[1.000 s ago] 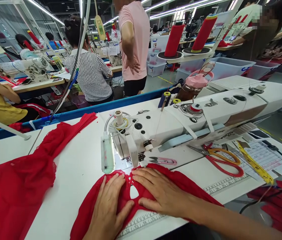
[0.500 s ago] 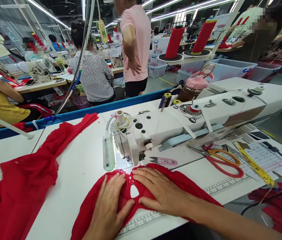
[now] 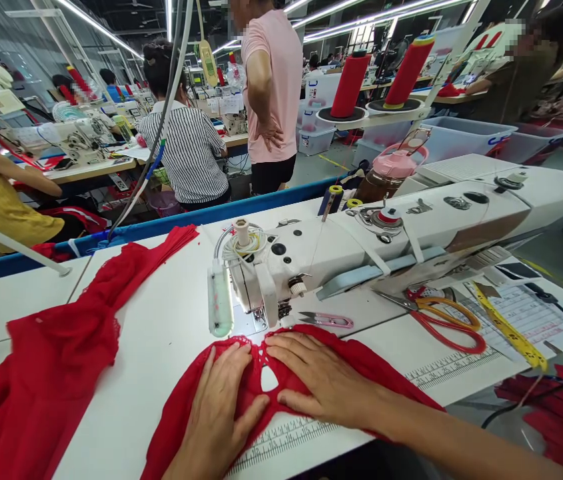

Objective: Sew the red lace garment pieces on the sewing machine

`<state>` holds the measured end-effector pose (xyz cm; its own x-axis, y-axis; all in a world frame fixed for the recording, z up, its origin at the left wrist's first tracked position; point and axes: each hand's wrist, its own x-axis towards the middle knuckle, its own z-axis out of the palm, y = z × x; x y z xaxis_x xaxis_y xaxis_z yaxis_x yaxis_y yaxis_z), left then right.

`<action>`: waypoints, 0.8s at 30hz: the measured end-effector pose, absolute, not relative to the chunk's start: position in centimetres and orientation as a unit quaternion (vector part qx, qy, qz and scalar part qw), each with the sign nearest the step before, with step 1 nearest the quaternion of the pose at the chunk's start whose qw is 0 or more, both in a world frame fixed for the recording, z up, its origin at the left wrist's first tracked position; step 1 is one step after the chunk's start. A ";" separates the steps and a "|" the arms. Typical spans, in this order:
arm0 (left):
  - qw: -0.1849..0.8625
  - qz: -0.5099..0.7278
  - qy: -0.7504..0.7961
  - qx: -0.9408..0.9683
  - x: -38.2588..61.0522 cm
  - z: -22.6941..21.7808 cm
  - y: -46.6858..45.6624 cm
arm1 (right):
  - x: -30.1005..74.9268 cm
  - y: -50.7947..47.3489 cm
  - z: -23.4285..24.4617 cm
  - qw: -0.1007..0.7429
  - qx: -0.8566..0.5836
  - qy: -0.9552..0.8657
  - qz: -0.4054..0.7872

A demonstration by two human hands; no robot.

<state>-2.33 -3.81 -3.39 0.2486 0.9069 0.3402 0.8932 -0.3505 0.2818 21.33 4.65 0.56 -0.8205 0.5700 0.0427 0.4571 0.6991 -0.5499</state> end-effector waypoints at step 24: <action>0.028 0.204 0.570 0.795 -2.4 -3.3 -4.0 | 21.5 4.8 0.5 0.091 -0.283 -0.908 0.297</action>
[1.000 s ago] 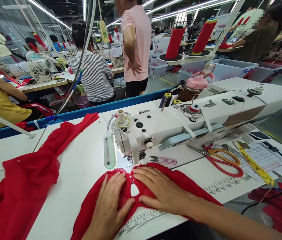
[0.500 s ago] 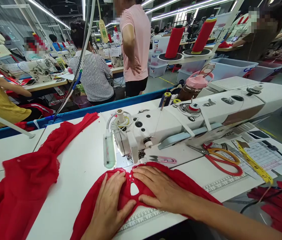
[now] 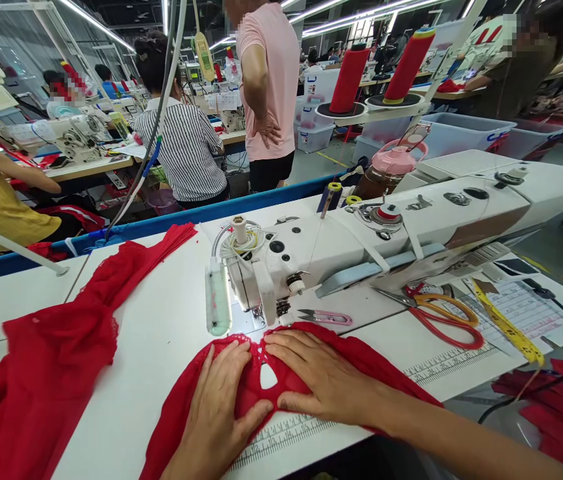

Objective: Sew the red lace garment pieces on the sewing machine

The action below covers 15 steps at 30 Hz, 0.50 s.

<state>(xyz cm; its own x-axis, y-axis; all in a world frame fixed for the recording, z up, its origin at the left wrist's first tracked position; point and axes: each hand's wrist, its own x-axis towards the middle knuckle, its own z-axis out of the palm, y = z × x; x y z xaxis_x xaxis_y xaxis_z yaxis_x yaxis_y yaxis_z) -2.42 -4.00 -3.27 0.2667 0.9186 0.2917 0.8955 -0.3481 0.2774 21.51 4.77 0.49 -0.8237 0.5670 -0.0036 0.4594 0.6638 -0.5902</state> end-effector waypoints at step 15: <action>0.037 0.176 0.540 0.822 -3.0 -2.4 -3.3 | 22.0 5.2 -0.3 0.088 -0.261 -0.917 0.290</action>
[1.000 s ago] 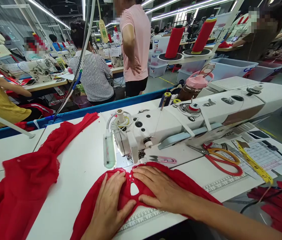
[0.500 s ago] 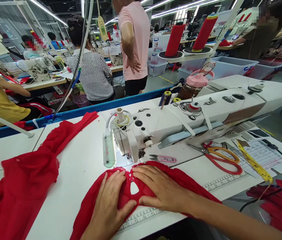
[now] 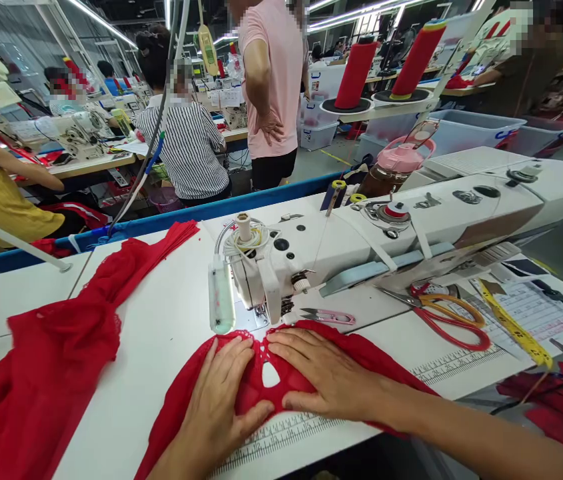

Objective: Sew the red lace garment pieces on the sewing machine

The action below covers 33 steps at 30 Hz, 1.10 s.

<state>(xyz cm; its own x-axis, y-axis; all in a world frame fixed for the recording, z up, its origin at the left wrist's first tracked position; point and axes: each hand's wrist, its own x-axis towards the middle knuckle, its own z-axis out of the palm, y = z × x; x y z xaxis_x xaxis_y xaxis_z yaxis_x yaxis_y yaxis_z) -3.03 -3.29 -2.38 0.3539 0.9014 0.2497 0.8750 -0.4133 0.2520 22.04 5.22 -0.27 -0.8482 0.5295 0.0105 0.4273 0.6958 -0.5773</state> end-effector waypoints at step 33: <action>0.024 0.177 0.534 0.826 -3.5 -2.9 -3.0 | 22.0 5.2 0.1 0.093 -0.268 -0.909 0.305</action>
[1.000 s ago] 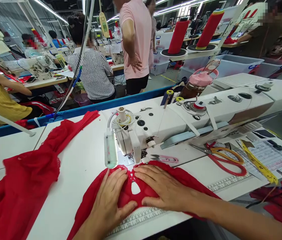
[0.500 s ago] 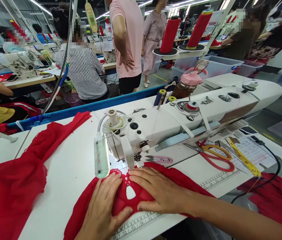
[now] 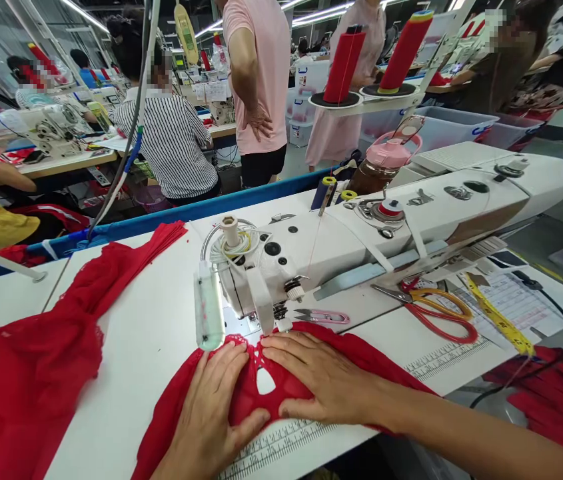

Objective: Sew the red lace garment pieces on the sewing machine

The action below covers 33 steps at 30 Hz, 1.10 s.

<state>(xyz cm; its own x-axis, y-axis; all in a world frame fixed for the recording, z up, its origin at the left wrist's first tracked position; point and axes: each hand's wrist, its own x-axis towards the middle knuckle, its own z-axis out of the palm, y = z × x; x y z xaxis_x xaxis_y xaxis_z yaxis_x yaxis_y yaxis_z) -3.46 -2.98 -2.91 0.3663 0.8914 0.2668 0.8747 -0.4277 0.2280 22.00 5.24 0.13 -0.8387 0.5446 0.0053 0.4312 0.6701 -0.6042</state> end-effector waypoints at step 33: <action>0.029 0.161 0.534 0.829 -3.4 -2.5 -3.1 | 21.9 4.9 0.0 0.116 -0.256 -0.926 0.254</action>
